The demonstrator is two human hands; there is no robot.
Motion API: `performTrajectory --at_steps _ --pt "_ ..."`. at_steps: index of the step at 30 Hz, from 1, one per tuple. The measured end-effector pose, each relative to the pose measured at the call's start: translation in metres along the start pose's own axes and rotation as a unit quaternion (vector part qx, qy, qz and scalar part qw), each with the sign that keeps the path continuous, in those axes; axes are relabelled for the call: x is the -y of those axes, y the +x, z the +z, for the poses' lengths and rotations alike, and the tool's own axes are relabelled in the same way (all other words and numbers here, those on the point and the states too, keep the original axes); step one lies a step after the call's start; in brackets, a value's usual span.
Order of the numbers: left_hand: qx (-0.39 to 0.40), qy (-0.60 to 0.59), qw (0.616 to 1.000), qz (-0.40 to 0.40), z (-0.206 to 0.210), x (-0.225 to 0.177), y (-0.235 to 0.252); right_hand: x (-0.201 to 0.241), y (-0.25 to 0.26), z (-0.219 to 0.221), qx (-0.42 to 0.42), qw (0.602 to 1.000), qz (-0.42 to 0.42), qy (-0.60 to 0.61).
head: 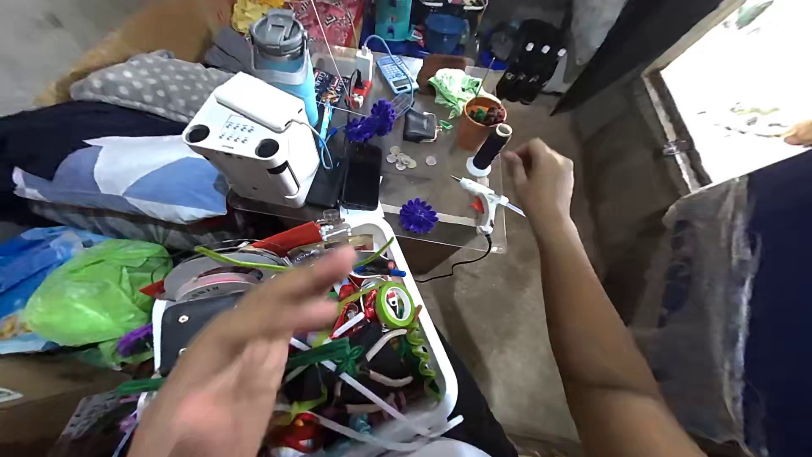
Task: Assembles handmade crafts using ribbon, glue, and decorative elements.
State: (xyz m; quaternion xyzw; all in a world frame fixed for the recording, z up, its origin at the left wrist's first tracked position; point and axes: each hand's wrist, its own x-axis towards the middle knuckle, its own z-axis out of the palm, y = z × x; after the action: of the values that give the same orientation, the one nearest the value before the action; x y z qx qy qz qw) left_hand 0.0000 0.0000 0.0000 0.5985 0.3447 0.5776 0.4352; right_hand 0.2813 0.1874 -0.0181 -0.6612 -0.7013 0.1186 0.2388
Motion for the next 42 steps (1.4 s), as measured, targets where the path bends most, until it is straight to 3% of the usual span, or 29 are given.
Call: performTrajectory --at_steps 2,4,7,10,13,18,23,26,29,33,36,40,42 --pt "-0.016 0.048 0.999 -0.003 -0.013 0.021 0.027 -0.088 0.013 0.043 -0.039 0.999 -0.016 -0.004" --pt "-0.021 0.105 0.992 -0.063 -0.014 0.033 0.059 -0.116 0.001 0.058 0.004 0.999 0.035 0.036" --pt "-0.043 0.129 0.973 -0.188 -0.008 0.06 0.12 -0.128 -0.017 0.08 0.009 0.99 0.099 0.102" --pt "-0.129 0.108 0.952 -0.256 -0.004 0.118 0.189 -0.124 -0.018 0.096 -0.015 0.981 0.135 0.14" --pt "-0.162 0.148 0.941 -0.258 -0.013 0.18 0.244 -0.117 -0.012 0.106 -0.025 0.974 0.166 0.15" --pt "-0.241 0.122 0.921 -0.28 -0.021 0.229 0.299 -0.117 -0.001 0.112 -0.012 0.969 0.212 0.126" --pt "-0.23 0.108 0.935 -0.247 -0.033 0.257 0.318 -0.144 -0.009 0.125 -0.134 0.951 0.176 0.217" --pt "-0.223 0.088 0.938 -0.25 -0.032 0.261 0.32 -0.158 -0.019 0.126 -0.174 0.897 0.188 0.36" --pt "-0.207 0.082 0.942 -0.249 -0.029 0.265 0.32 -0.168 -0.03 0.118 -0.198 0.807 0.198 0.52" --pt "-0.159 0.154 0.962 -0.157 -0.021 0.261 0.324 -0.179 -0.046 0.1 -0.195 0.729 0.231 0.615" --pt "-0.142 0.221 0.96 -0.093 -0.008 0.237 0.329 -0.189 -0.058 0.089 -0.18 0.675 0.243 0.672" --pt "-0.087 0.331 0.94 0.003 0.008 0.194 0.328 -0.206 -0.076 0.085 -0.142 0.594 0.191 0.768" --pt "-0.038 0.344 0.937 0.046 0.018 0.18 0.321 -0.211 -0.083 0.084 -0.132 0.577 0.152 0.791"
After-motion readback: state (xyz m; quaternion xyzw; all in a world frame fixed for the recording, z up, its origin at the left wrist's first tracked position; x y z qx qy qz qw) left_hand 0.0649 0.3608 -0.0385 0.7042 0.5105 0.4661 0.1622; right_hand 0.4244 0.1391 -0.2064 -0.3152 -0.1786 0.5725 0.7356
